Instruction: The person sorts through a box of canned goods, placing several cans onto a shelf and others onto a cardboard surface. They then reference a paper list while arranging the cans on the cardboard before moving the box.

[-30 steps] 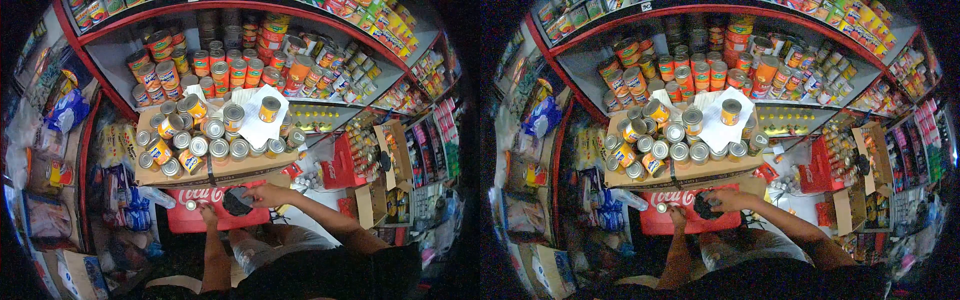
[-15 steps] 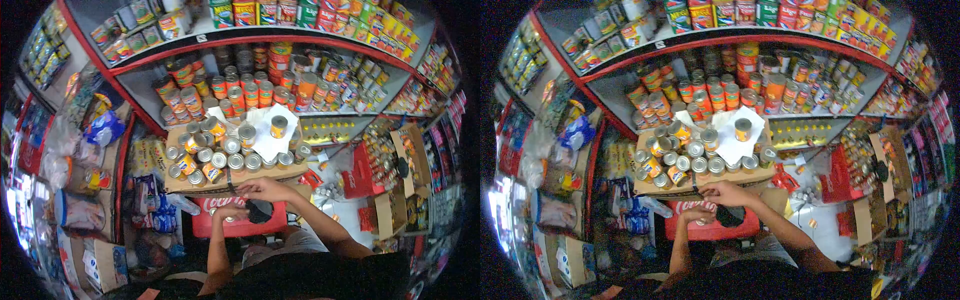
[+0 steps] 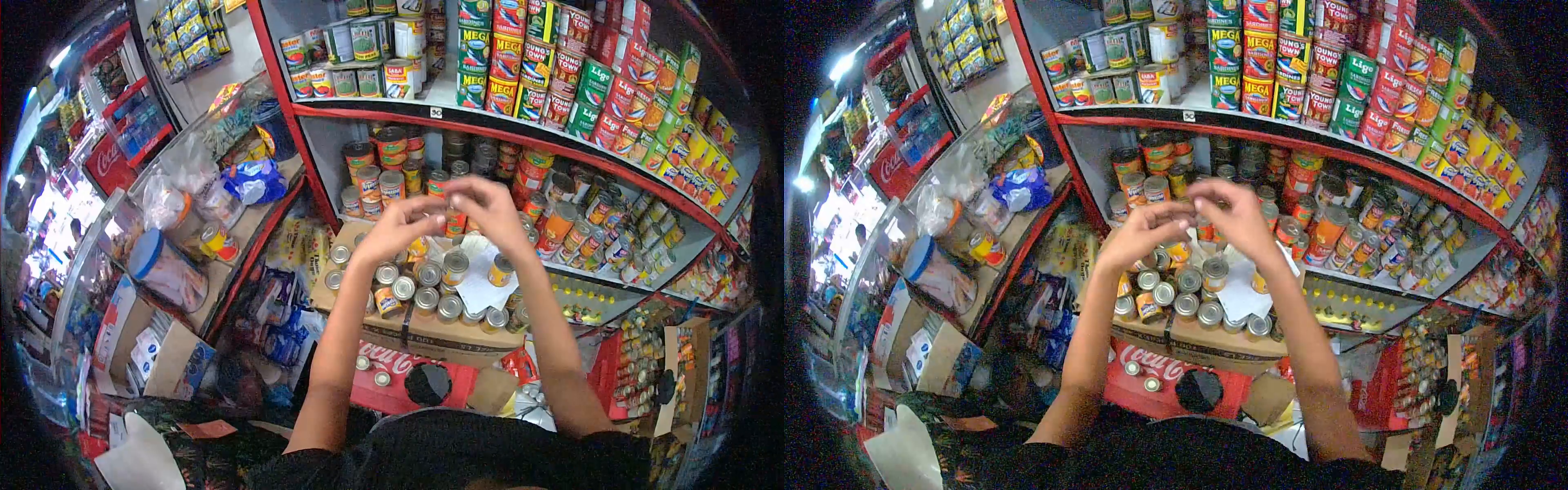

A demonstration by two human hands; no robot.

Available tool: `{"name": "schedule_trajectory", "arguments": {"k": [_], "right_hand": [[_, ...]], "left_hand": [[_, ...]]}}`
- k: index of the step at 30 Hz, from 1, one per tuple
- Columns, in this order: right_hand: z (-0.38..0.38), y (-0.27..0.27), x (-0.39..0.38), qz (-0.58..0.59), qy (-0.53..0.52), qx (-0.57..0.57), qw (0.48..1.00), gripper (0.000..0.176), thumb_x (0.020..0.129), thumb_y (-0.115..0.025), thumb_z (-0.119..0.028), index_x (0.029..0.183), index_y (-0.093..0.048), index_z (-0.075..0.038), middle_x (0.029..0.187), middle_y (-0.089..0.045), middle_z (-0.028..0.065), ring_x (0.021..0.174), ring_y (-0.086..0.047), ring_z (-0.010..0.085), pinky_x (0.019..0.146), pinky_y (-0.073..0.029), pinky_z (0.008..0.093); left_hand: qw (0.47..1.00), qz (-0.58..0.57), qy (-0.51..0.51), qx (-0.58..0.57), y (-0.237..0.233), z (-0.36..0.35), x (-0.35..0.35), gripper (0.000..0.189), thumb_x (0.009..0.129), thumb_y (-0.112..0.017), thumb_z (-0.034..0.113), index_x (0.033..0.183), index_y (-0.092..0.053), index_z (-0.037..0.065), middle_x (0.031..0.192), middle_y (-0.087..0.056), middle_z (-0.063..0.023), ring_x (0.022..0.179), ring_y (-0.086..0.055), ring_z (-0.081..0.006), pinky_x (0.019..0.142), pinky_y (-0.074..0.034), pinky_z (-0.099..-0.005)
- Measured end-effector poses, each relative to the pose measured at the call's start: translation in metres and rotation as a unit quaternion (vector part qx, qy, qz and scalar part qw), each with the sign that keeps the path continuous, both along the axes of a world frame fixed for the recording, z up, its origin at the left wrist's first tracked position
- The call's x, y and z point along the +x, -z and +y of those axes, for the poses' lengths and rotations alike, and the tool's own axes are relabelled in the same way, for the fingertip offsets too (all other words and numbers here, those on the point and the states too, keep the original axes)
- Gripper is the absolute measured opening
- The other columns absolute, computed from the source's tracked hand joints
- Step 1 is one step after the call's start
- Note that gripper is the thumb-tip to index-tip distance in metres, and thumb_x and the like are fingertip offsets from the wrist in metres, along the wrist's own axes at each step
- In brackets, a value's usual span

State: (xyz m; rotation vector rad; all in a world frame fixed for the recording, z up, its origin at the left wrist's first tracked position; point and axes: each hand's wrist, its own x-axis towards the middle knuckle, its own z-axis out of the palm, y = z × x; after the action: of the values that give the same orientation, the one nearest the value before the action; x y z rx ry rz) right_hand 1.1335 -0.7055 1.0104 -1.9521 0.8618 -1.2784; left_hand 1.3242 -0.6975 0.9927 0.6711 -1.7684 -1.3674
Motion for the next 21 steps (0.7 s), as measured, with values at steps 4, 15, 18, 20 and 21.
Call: {"name": "schedule_trajectory", "arguments": {"k": [4,15,18,20,21], "right_hand": [[-0.082,-0.055,0.033,-0.020,0.034,-0.060,0.997,0.040,0.078,-0.063,-0.012,0.115,-0.052,-0.001,0.102,-0.062,0.0135,0.094,-0.060,0.0210,0.084,-0.046,0.0327],[-0.198,-0.088,0.103,0.049,0.263,-0.222,0.938,0.073,0.065,-0.072,-0.024,0.124,-0.034,-0.003,0.113,-0.051,0.0245,0.105,-0.051,0.0393,0.090,-0.041,0.0428],[-0.188,-0.094,0.094,-0.017,0.273,-0.275,0.922,0.067,0.068,-0.073,-0.021,0.122,-0.038,-0.005,0.111,-0.055,0.0216,0.103,-0.055,0.0329,0.088,-0.043,0.0391],[-0.175,-0.102,0.087,-0.070,0.171,-0.263,0.947,0.063,0.072,-0.073,-0.023,0.122,-0.040,-0.006,0.113,-0.056,0.0159,0.104,-0.056,0.0246,0.089,-0.043,0.0361],[-0.170,-0.107,0.084,-0.058,0.104,-0.248,0.961,0.064,0.073,-0.073,-0.024,0.124,-0.039,-0.007,0.113,-0.055,0.0152,0.104,-0.056,0.0250,0.090,-0.043,0.0362]], "left_hand": [[0.992,0.096,-0.079,0.007,-0.021,-0.018,0.001,0.038,0.086,-0.059,0.016,0.120,-0.050,0.002,0.100,-0.062,-0.0080,0.086,-0.060,-0.0134,0.074,-0.049,-0.0266],[0.922,0.059,-0.311,-0.224,-0.058,-0.103,0.036,0.034,0.083,-0.057,0.010,0.115,-0.053,-0.001,0.103,-0.062,-0.0108,0.091,-0.059,-0.0159,0.080,-0.047,-0.0283],[0.895,-0.004,-0.363,-0.258,-0.085,-0.117,0.037,0.045,0.078,-0.061,0.010,0.119,-0.048,-0.002,0.109,-0.059,-0.0176,0.099,-0.058,-0.0233,0.085,-0.045,-0.0324],[0.816,-0.033,-0.388,-0.427,-0.090,-0.138,0.030,0.057,0.075,-0.065,0.013,0.125,-0.043,0.000,0.115,-0.055,-0.0214,0.106,-0.055,-0.0296,0.089,-0.043,-0.0354],[0.784,-0.028,-0.389,-0.484,-0.092,-0.149,0.026,0.070,0.073,-0.067,0.014,0.132,-0.033,0.003,0.120,-0.050,-0.0232,0.110,-0.051,-0.0332,0.093,-0.039,-0.0379]]}}
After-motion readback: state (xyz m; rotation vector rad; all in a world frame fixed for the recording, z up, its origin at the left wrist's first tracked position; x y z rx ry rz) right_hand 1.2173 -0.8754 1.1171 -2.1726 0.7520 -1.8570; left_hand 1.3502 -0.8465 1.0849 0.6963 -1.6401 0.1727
